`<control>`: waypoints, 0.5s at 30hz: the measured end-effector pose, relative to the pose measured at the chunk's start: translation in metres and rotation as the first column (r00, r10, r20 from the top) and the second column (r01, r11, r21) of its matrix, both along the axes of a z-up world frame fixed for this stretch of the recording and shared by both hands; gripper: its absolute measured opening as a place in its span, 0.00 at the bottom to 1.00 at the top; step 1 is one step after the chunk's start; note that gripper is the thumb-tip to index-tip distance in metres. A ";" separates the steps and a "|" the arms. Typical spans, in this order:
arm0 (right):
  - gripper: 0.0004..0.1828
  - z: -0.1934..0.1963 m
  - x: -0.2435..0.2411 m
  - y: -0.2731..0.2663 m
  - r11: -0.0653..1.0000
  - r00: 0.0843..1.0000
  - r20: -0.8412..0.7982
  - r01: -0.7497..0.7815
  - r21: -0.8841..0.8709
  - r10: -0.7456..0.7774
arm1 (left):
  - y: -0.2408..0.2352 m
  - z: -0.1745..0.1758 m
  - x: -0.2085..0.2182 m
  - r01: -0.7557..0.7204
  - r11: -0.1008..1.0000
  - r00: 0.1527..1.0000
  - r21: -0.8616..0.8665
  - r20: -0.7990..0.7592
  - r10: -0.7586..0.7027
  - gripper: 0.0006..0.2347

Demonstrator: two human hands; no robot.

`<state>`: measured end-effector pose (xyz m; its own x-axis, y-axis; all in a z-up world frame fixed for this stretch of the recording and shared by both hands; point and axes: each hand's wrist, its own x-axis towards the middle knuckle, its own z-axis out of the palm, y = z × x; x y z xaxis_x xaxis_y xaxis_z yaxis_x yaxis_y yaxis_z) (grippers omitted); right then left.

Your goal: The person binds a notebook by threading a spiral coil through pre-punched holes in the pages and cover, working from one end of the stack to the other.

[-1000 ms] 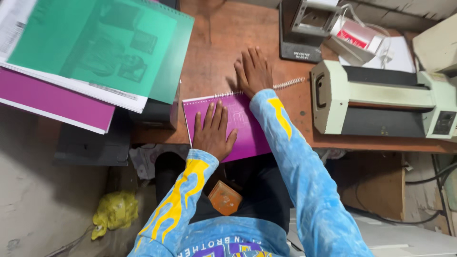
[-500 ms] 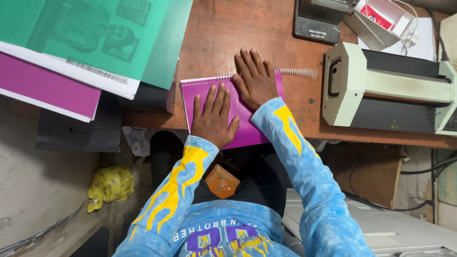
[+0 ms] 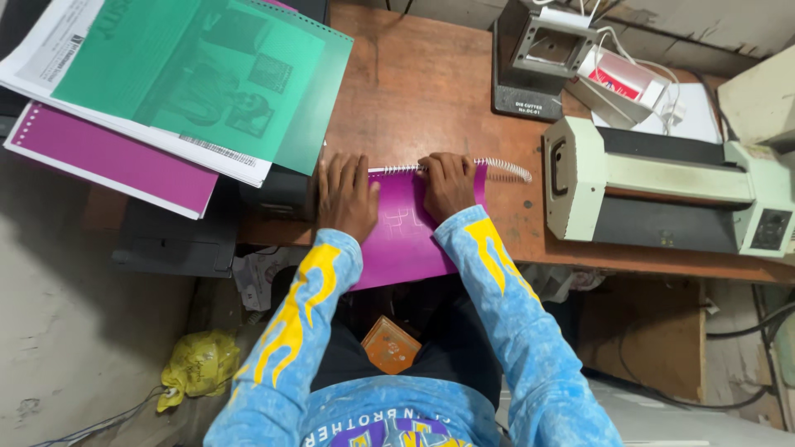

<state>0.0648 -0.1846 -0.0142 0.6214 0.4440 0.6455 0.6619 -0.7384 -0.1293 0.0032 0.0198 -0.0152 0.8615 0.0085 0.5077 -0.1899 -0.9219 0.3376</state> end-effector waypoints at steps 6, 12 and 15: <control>0.12 0.010 -0.015 -0.001 1.000 0.998 0.062 0.017 0.010 -0.018 | 0.011 0.006 0.001 0.155 0.978 0.985 -0.141 0.103 -0.141 0.05; 0.15 0.023 -0.015 0.005 0.988 0.970 -0.197 -0.151 -0.038 0.141 | 0.013 0.015 -0.005 0.173 0.977 0.981 -0.127 0.112 -0.159 0.05; 0.12 0.025 0.007 0.008 0.978 0.886 -0.431 -0.205 -0.037 0.170 | 0.015 0.016 -0.006 0.186 0.974 0.981 -0.130 0.085 -0.176 0.05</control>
